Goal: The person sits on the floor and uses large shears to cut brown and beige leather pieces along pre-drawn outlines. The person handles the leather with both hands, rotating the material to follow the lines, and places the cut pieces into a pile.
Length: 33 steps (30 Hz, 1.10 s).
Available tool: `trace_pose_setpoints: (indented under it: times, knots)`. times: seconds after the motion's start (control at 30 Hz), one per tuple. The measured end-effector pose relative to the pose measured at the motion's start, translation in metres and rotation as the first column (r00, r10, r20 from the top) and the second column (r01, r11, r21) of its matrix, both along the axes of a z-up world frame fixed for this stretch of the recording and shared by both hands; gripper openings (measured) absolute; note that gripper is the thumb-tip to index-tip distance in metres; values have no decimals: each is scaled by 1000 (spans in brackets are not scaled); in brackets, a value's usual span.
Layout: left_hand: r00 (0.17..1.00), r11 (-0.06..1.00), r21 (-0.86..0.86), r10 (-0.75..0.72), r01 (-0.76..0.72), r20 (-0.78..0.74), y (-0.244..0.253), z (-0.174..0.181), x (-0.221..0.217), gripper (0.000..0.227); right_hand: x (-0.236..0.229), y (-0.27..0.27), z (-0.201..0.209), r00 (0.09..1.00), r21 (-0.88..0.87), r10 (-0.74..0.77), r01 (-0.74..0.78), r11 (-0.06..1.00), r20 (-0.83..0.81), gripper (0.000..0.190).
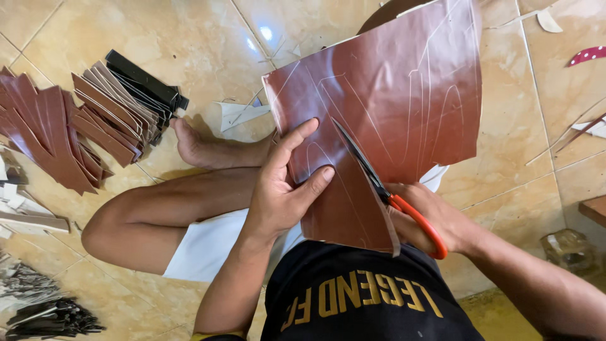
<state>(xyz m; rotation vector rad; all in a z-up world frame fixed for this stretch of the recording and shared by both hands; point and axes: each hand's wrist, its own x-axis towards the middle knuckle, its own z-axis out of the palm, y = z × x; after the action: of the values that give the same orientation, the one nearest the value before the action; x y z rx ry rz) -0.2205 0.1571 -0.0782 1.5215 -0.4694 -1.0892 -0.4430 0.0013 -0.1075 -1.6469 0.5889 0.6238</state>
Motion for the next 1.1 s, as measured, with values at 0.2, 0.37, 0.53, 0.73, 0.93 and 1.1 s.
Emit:
trace_pose_setpoints:
  times: [0.2,0.37,0.53,0.73,0.93,1.1]
  knots:
    - [998,1000,-25,15,-16,-53,4,9,-6,59,-7,9,-18,994,-87,52,-44,995,94,55]
    - [998,999,-12,31,-31,-52,5,9,-9,59,1,8,-11,929,-136,-23,78,988,370,51]
    - [992,1000,1,13,-13,128,-4,10,-3,57,22,14,-2,982,110,-168,159,981,81,27]
    - [979,997,-19,83,-81,188,-18,8,13,55,44,7,20,982,73,-144,136,988,120,33]
    - [983,996,-21,90,-88,161,-16,21,-2,57,70,-8,26,951,42,-121,114,993,284,55]
    - [978,996,-48,89,-81,187,-15,27,-1,57,80,-9,32,949,7,-97,100,995,300,54]
